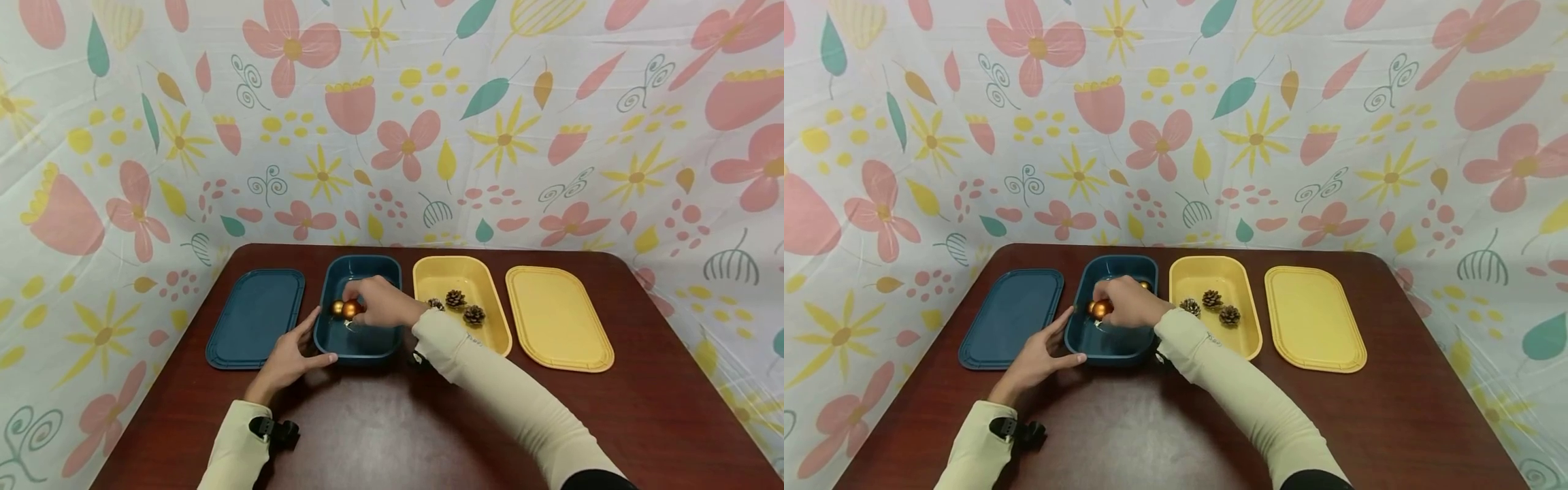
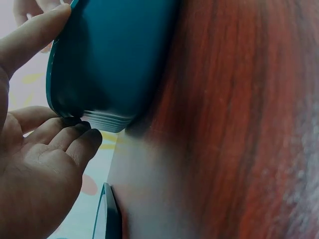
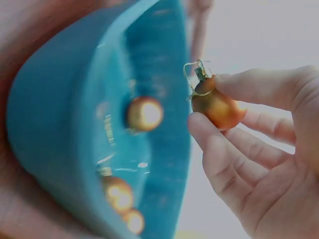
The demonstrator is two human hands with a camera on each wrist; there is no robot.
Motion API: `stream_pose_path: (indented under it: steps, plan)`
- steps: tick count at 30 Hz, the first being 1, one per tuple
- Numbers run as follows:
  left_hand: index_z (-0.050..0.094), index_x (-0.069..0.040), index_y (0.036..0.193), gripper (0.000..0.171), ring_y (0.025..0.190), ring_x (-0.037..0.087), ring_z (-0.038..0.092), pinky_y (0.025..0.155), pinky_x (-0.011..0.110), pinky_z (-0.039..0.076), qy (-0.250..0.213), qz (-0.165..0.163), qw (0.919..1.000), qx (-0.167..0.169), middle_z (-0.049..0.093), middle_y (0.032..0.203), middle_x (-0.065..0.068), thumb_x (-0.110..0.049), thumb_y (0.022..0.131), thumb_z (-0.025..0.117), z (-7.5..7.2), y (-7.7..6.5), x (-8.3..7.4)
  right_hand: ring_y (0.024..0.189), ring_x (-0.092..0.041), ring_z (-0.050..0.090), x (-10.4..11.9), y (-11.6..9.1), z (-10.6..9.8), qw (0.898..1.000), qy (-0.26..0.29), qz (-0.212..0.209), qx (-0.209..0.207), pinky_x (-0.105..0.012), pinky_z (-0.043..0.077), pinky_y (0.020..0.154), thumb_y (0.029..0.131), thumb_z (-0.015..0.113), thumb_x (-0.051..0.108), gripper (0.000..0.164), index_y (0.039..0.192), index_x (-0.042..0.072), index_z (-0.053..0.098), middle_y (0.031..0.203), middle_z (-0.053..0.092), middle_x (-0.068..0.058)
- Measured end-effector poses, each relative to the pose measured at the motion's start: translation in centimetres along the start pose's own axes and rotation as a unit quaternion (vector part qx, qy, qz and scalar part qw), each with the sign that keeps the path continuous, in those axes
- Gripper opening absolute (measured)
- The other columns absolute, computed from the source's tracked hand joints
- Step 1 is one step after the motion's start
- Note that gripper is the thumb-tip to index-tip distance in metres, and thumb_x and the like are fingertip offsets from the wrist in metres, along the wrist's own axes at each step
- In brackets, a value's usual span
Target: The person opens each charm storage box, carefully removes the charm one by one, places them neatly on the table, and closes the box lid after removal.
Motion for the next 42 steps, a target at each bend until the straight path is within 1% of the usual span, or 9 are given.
stream_pose_path:
  steps: [4, 10, 16, 23, 26, 29, 31, 37, 42]
  plan:
    - [0.019, -0.029, 0.162, 0.099, 0.148, 0.038, 0.038, 0.112, 0.058, 0.042, 0.003, -0.001, 1.0, 0.001, 0.021, 0.168, 0.013, -0.035, 0.085, 0.081, -0.1, 0.0, 0.2, 0.086, -0.012, 0.065, 1.6, -0.9, -0.8, 0.999, 0.038, -0.025, 0.0, -0.028, 0.057, 0.082, 0.089, 0.076, 0.013, 0.032, 0.12, 0.01, 0.069, 0.119, 0.071, -0.004]
    - [0.02, -0.029, 0.162, 0.099, 0.149, 0.039, 0.036, 0.113, 0.059, 0.041, 0.011, -0.001, 0.9999, -0.003, 0.021, 0.168, 0.013, -0.037, 0.084, 0.081, -0.2, 0.0, 0.2, 0.1, -0.017, 0.068, 3.3, -2.6, -0.9, 0.996, 0.064, -0.069, 0.007, -0.035, 0.058, 0.088, 0.092, 0.072, 0.01, 0.037, 0.128, 0.007, 0.066, 0.126, 0.069, -0.005]
    - [0.019, -0.025, 0.162, 0.1, 0.147, 0.038, 0.039, 0.111, 0.057, 0.043, 0.016, 0.01, 0.9998, -0.003, 0.026, 0.166, 0.015, -0.035, 0.085, 0.081, -0.3, 0.1, -0.2, 0.103, -0.015, 0.065, 4.2, -4.2, 0.1, 0.99, 0.079, -0.114, -0.002, -0.018, 0.056, 0.071, 0.092, 0.071, 0.011, 0.035, 0.127, 0.012, 0.067, 0.127, 0.069, -0.003]
    - [0.021, -0.022, 0.162, 0.1, 0.143, 0.04, 0.044, 0.109, 0.057, 0.045, 0.042, 0.011, 0.999, -0.01, 0.028, 0.166, 0.015, -0.034, 0.084, 0.082, -0.6, 0.2, -0.4, 0.098, -0.011, 0.063, 5.2, -5.7, 1.3, 0.981, 0.11, -0.156, -0.027, -0.019, 0.057, 0.068, 0.092, 0.07, 0.008, 0.033, 0.124, 0.012, 0.068, 0.121, 0.069, -0.002]
    - [0.021, -0.022, 0.162, 0.098, 0.143, 0.044, 0.043, 0.11, 0.06, 0.043, 0.055, 0.011, 0.9984, -0.012, 0.028, 0.165, 0.017, -0.034, 0.085, 0.081, -0.6, 0.2, -0.4, 0.093, -0.011, 0.063, 5.7, -6.2, 1.9, 0.979, 0.107, -0.168, -0.033, -0.019, 0.057, 0.066, 0.092, 0.07, 0.008, 0.032, 0.123, 0.012, 0.069, 0.119, 0.068, -0.001]
    - [0.02, -0.022, 0.162, 0.098, 0.143, 0.046, 0.042, 0.111, 0.061, 0.042, 0.065, 0.012, 0.9978, -0.009, 0.027, 0.165, 0.019, -0.035, 0.086, 0.08, -0.5, 0.2, -0.3, 0.083, -0.012, 0.063, 5.8, -6.6, 2.7, 0.981, 0.097, -0.167, -0.029, -0.019, 0.055, 0.066, 0.092, 0.07, 0.01, 0.031, 0.124, 0.012, 0.068, 0.119, 0.067, -0.001]
    - [0.02, -0.023, 0.162, 0.098, 0.144, 0.044, 0.041, 0.111, 0.06, 0.041, 0.063, 0.009, 0.9979, -0.007, 0.026, 0.166, 0.017, -0.035, 0.085, 0.08, -0.4, 0.2, -0.2, 0.074, -0.01, 0.062, 5.8, -6.8, 3.4, 0.982, 0.093, -0.163, -0.023, -0.017, 0.054, 0.064, 0.093, 0.07, 0.01, 0.033, 0.125, 0.011, 0.067, 0.12, 0.066, -0.002]
    - [0.021, -0.023, 0.162, 0.099, 0.144, 0.041, 0.043, 0.111, 0.058, 0.043, 0.061, 0.006, 0.9981, -0.007, 0.026, 0.166, 0.013, -0.037, 0.085, 0.081, -0.3, 0.1, 0.0, 0.087, -0.005, 0.061, 6.3, -7.1, 5.0, 0.984, 0.073, -0.161, -0.016, -0.013, 0.053, 0.07, 0.092, 0.071, 0.011, 0.033, 0.125, 0.012, 0.067, 0.123, 0.066, -0.001]
    - [0.019, -0.025, 0.162, 0.101, 0.144, 0.037, 0.044, 0.11, 0.056, 0.045, 0.039, 0.011, 0.9992, -0.001, 0.029, 0.165, 0.012, -0.038, 0.084, 0.082, -0.2, 0.3, -0.2, 0.1, -0.005, 0.063, 6.4, -7.3, 6.3, 0.986, 0.033, -0.164, -0.013, -0.012, 0.052, 0.084, 0.091, 0.072, 0.012, 0.033, 0.124, 0.012, 0.067, 0.124, 0.066, -0.001]
Point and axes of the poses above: each hand's wrist, its own y-axis towards the middle knuckle, its own z-axis out of the palm, x = y × z, the point moved 10 cm from there along y, towards the middle knuckle
